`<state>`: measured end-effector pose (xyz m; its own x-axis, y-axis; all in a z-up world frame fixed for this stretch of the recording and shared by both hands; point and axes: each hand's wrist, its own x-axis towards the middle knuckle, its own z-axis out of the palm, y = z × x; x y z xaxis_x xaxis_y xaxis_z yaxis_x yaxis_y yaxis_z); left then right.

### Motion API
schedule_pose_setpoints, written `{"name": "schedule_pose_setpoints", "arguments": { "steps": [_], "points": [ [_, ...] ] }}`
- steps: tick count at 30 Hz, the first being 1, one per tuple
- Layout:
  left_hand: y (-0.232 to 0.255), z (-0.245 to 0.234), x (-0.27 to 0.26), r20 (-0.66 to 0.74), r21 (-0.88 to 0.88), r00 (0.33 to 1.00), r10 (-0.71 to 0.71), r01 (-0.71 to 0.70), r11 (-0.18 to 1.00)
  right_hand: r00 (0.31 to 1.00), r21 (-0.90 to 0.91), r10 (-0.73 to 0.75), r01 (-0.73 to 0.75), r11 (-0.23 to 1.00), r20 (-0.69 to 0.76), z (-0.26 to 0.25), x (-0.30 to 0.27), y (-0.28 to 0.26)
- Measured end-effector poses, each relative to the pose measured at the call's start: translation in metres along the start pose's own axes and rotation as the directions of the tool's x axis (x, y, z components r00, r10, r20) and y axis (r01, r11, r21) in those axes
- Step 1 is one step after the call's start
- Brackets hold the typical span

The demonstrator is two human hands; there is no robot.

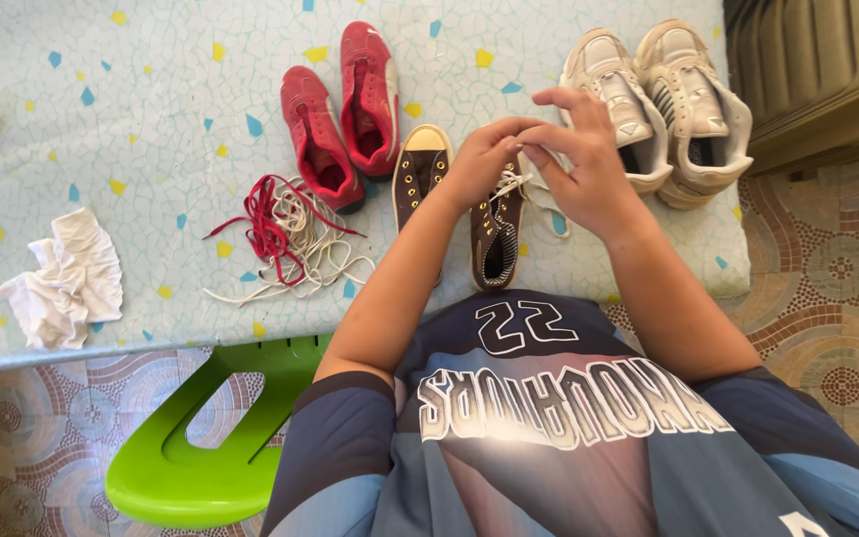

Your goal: The person removes red laces from a pair of red sneakers, then takes white laces and threads them through the eyelets of a pair of brown high-top sneakers, pulling and arranging the laces to lace the shoes.

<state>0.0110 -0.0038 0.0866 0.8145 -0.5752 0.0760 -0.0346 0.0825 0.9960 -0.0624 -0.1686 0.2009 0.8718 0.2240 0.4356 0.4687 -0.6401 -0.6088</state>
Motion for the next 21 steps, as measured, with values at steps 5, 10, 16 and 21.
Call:
{"name": "schedule_pose_setpoints", "arguments": {
  "steps": [5,10,16,21],
  "points": [
    [-0.026,-0.029,-0.021,0.091,-0.509,0.962,-0.259,0.269,0.818,0.998,0.222,0.062,-0.066,0.973,0.025,0.032,0.000,0.016],
    [-0.040,-0.076,-0.033,-0.212,-0.129,0.948,-0.238,0.214,0.968,0.929,0.374,0.369,-0.335,0.865,-0.020,0.085,-0.022,0.039],
    [-0.035,-0.089,-0.051,-0.290,0.535,0.950,-0.118,0.263,0.803,0.796,0.175,0.344,-0.480,0.860,0.498,0.139,-0.057,0.090],
    [-0.047,-0.079,-0.053,-0.239,0.633,0.958,-0.161,0.279,0.722,0.791,-0.037,0.448,-0.478,0.878,0.416,0.160,-0.062,0.113]
  ]
}}
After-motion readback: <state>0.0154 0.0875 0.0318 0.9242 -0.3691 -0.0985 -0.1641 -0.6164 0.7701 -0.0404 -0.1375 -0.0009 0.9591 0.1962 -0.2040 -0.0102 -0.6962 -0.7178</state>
